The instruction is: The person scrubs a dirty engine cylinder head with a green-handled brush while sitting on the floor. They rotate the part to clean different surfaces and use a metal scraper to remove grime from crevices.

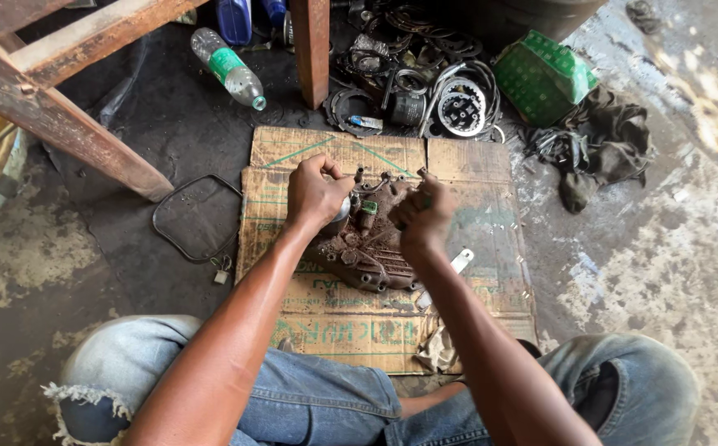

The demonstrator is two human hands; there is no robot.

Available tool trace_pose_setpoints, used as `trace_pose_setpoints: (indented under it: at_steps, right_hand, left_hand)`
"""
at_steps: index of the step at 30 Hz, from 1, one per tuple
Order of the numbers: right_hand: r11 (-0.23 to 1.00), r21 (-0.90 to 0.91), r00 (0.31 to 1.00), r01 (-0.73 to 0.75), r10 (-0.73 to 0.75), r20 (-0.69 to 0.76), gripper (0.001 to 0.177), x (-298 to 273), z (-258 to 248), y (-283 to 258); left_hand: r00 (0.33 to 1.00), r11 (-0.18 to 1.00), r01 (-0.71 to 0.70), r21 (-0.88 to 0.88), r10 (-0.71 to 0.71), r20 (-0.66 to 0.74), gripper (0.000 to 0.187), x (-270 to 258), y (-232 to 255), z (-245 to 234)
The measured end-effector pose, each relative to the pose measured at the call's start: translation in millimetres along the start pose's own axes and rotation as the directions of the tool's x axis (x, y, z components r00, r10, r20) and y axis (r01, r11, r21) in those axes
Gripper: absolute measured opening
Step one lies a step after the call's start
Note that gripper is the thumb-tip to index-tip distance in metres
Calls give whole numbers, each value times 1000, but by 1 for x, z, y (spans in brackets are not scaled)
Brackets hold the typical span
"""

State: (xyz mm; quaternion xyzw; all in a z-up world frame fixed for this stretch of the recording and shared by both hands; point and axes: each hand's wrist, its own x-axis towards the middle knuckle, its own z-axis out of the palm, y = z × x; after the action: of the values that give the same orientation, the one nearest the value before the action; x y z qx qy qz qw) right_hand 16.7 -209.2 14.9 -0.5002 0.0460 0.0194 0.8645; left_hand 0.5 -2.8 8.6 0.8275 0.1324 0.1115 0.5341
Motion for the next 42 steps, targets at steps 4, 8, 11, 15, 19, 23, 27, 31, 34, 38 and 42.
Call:
trace_pose_setpoints:
  at_steps: [4,8,11,15,19,23,27,31,34,38,42]
  right_hand:
    - [994,-113,1000,6,-3,28,42,-27,-29,-7]
    - [950,-237,961,202,-145,236,38,-24,-37,-11]
    - [968,-29,916,250,-227,331,40,-18,-23,6]
    - [904,-270,922,332,-251,294,46,-7,-14,3]
    - [885,-446,939,132,33,343,44,2,-38,-29]
    - [640,-768,987,-19,133,87,38,29,-84,-81]
    - [144,-986,943,-86,330,-34,39,42,-110,-90]
    - [-176,-982,926,61,378,-10,60,47,-108,-64]
    - [79,-997,941,13,336,39,69,67,-91,-52]
    - [29,-989,859,-143,500,-110,69,100,-71,-32]
    - [66,-986,819,-155,566,-91,67,113,-66,0]
  left_hand:
    - [998,999,42,16,-43,47,13,2,-1,0]
    - [1000,1000,19,21,-20,18,15,1,0,2]
    - [1000,999,4,34,-5,17,16,1,-10,0]
    - [999,998,-46,50,45,28,11,6,-15,7]
    - [958,953,-280,120,285,-29,15,-2,-15,1]
    - [985,943,-152,295,121,120,36,-11,3,-8]
    - [959,835,-215,507,83,271,71,-18,0,-14]
    - [933,597,-343,726,304,191,111,-15,-16,-11]
    - [947,516,-297,804,267,179,130,-15,-9,-16]
    - [920,633,-140,762,-201,336,81,-22,12,-30]
    - [923,668,-170,725,-151,355,60,-17,13,-32]
